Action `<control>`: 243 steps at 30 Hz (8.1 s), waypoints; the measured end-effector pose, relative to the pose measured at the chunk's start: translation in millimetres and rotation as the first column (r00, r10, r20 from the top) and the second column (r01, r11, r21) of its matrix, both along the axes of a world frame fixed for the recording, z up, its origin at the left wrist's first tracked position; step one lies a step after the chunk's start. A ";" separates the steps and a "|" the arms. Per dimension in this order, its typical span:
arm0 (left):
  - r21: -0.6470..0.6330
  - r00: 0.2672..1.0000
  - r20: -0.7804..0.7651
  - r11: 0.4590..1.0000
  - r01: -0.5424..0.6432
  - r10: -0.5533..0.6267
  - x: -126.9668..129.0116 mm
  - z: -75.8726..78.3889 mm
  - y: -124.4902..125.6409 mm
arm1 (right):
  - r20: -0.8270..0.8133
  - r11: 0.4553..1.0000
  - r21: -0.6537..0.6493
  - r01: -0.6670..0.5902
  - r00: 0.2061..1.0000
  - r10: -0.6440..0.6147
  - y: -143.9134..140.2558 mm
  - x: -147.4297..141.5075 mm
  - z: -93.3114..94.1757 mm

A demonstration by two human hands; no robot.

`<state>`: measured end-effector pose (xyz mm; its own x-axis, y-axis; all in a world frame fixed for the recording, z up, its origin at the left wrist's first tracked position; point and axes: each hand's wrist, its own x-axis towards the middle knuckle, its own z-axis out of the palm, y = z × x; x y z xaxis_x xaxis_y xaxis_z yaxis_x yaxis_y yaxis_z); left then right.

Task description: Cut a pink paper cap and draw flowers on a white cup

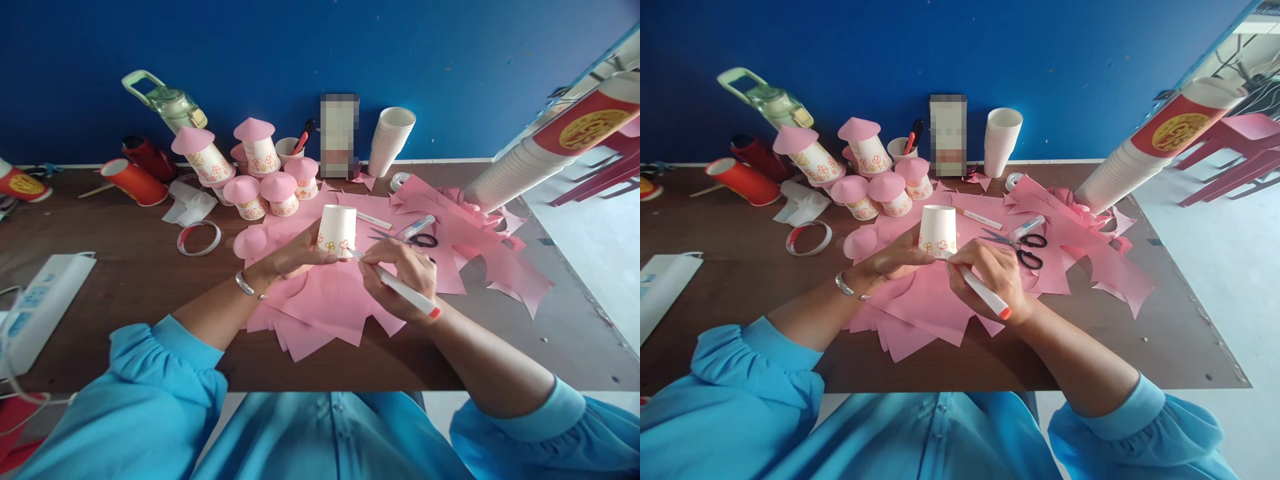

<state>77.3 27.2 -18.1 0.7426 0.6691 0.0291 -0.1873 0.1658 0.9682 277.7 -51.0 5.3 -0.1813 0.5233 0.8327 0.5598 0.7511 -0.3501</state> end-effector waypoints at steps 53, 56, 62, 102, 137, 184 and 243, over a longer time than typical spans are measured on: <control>0.052 0.991 0.134 0.998 -0.033 0.026 -2.0 -18.9 4.8 | 0.007 0.998 -0.054 -0.010 1.000 0.011 1.7 1.5 -3.4; 0.055 0.992 0.124 0.998 -0.026 0.019 -0.9 -12.7 2.9 | 0.032 0.999 -0.038 -0.010 0.999 0.011 1.6 1.3 -3.9; 0.105 0.995 0.094 0.994 0.009 -0.019 -1.9 0.1 -1.1 | 0.057 0.999 -0.012 -0.046 0.997 0.047 2.4 1.9 -6.0; 0.087 0.998 0.056 0.996 -0.011 0.006 -2.3 -5.1 0.8 | 0.096 1.000 0.004 0.004 0.995 -0.004 4.0 0.8 -8.6; 0.048 1.000 0.023 0.999 -0.002 0.001 -2.0 -1.3 -0.9 | 0.110 1.000 0.010 0.003 0.994 -0.004 3.3 -0.3 -8.9; 0.057 0.998 0.041 0.997 0.043 -0.046 -3.3 -5.8 2.6 | 0.131 0.996 0.050 0.076 0.988 -0.082 4.8 1.5 -1.5; 0.010 0.998 0.059 1.000 -0.007 0.007 -0.2 -4.8 0.2 | 0.116 0.995 0.044 0.090 0.989 -0.095 1.9 -3.6 -4.0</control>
